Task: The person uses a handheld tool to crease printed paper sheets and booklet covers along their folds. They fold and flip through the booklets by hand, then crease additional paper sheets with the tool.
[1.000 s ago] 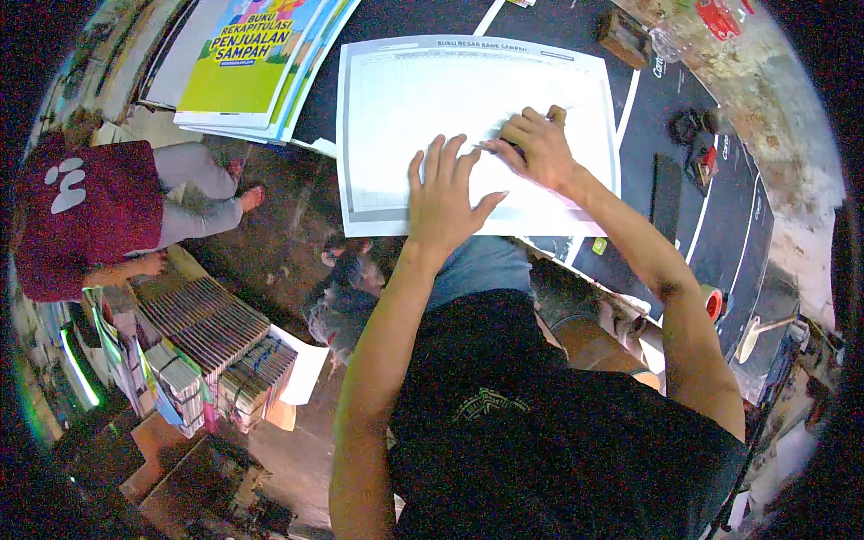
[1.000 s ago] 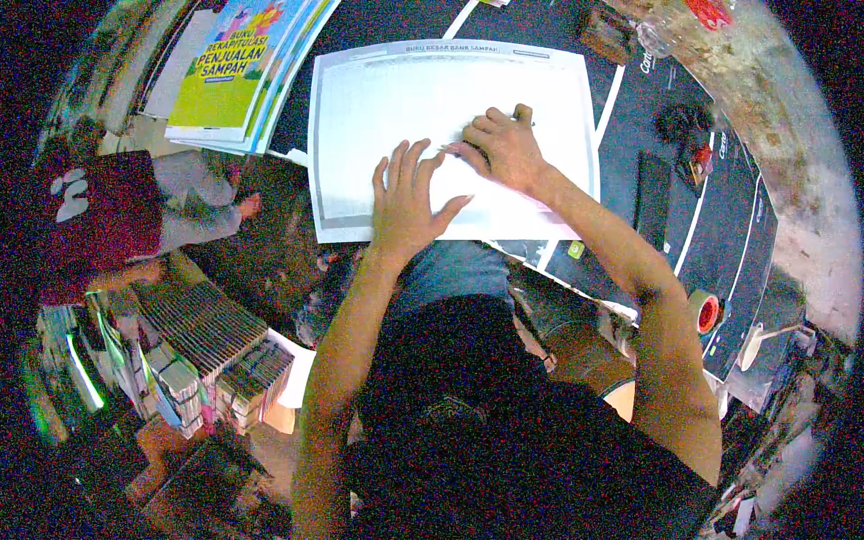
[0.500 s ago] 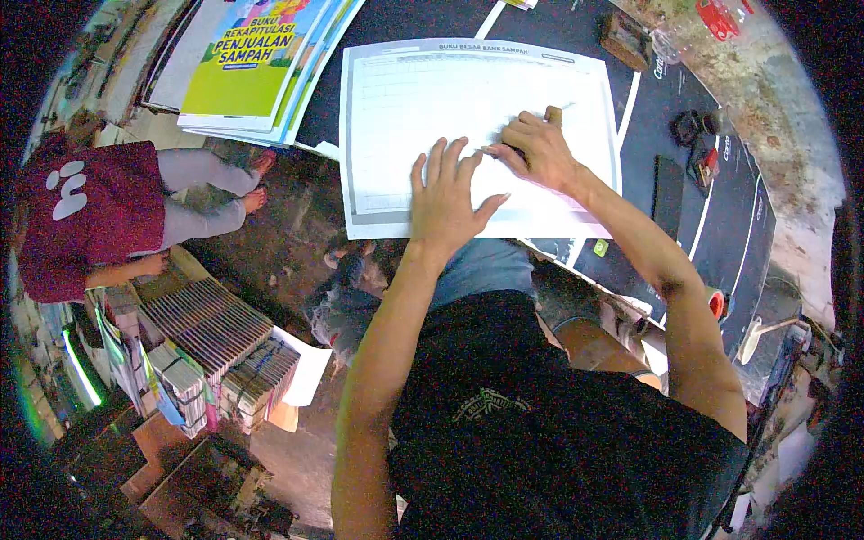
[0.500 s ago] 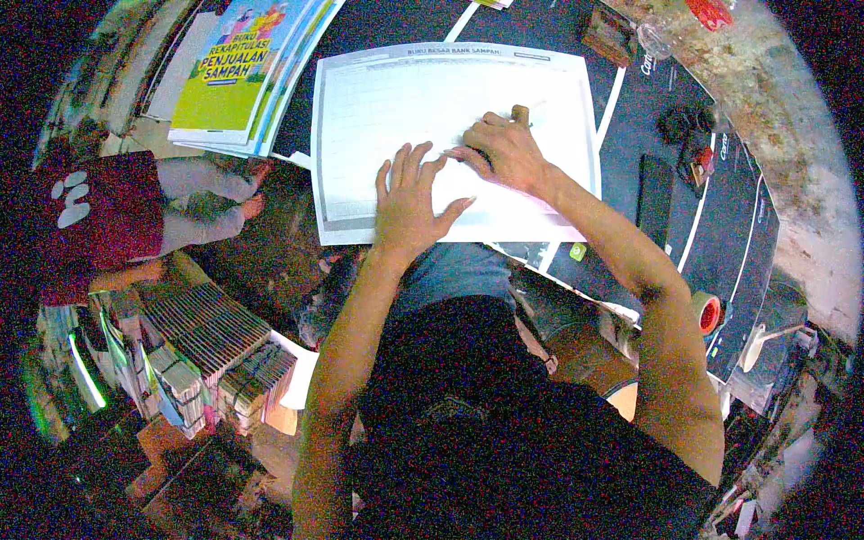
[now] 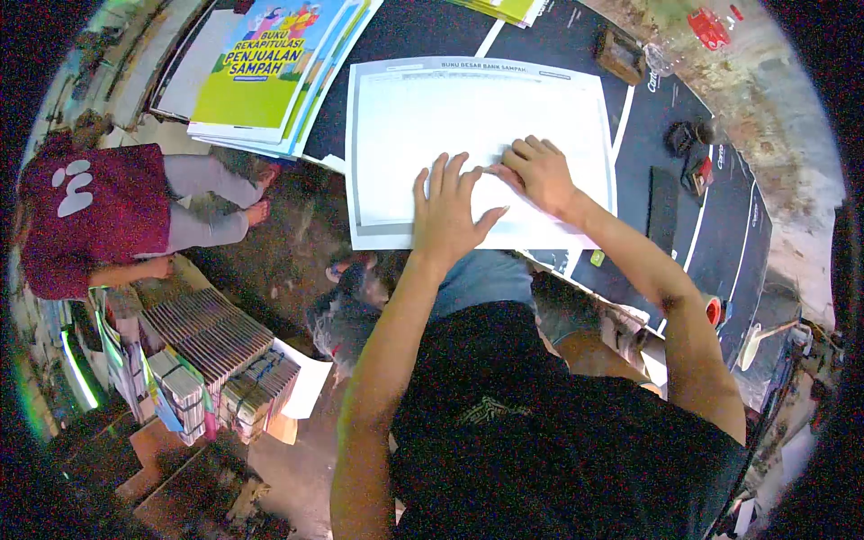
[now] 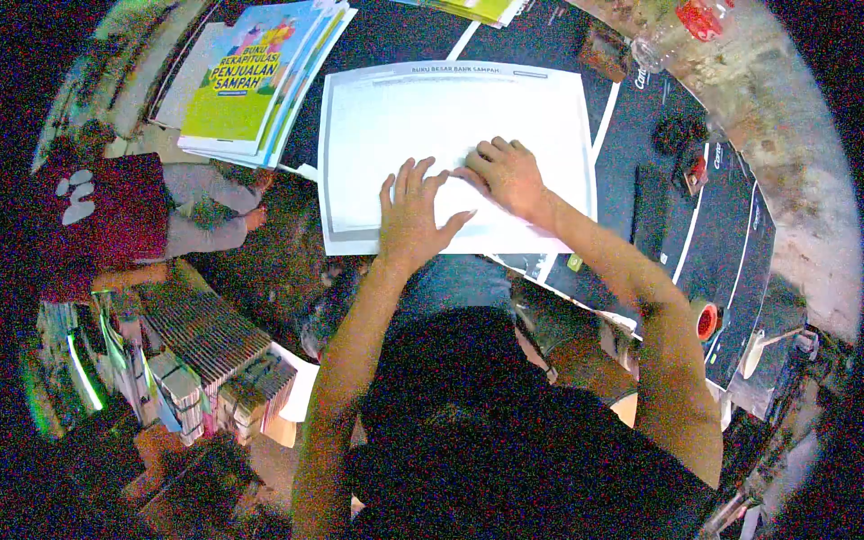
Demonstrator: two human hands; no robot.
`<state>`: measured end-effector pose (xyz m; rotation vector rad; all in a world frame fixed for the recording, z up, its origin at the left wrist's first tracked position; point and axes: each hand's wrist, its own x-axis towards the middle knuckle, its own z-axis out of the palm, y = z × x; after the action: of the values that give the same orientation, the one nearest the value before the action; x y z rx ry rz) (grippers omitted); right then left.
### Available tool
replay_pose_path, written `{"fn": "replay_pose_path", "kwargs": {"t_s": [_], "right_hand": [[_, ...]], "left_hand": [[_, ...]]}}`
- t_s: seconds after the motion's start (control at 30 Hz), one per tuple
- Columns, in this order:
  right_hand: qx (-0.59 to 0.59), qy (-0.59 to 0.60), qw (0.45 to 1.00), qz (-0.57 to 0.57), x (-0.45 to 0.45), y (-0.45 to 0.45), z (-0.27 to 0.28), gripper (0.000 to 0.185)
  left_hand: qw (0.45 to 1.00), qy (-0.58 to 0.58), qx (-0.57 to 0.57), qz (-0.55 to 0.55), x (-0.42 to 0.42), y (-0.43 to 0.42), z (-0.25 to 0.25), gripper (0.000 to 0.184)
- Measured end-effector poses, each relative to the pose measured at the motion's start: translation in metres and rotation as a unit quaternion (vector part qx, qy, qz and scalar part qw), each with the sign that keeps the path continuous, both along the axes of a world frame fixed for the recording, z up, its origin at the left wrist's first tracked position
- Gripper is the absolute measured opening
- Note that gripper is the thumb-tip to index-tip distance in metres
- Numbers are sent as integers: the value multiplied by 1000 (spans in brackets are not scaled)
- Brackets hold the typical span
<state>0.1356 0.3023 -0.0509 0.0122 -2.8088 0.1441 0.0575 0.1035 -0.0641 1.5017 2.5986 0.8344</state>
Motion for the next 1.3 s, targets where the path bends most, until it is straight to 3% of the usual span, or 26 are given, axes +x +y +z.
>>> {"fn": "replay_pose_path", "kwargs": {"t_s": [0.1, 0.3, 0.4, 0.83, 1.3], "right_hand": [[-31, -39, 999, -3, 10, -5, 4, 20], [-46, -101, 981, 159, -1, 18, 14, 17], [-43, -140, 974, 175, -1, 19, 16, 19], [14, -185, 967, 173, 4, 21, 7, 29], [-12, -175, 972, 155, -2, 25, 6, 35]], "left_hand": [[1000, 14, 24, 4, 4, -2, 0, 64], [999, 32, 27, 9, 3, -5, -5, 70], [998, 38, 40, 15, 4, -7, -6, 68], [1000, 8, 14, 25, 2, -9, -4, 69], [999, 15, 27, 29, 2, -10, -9, 69]]}}
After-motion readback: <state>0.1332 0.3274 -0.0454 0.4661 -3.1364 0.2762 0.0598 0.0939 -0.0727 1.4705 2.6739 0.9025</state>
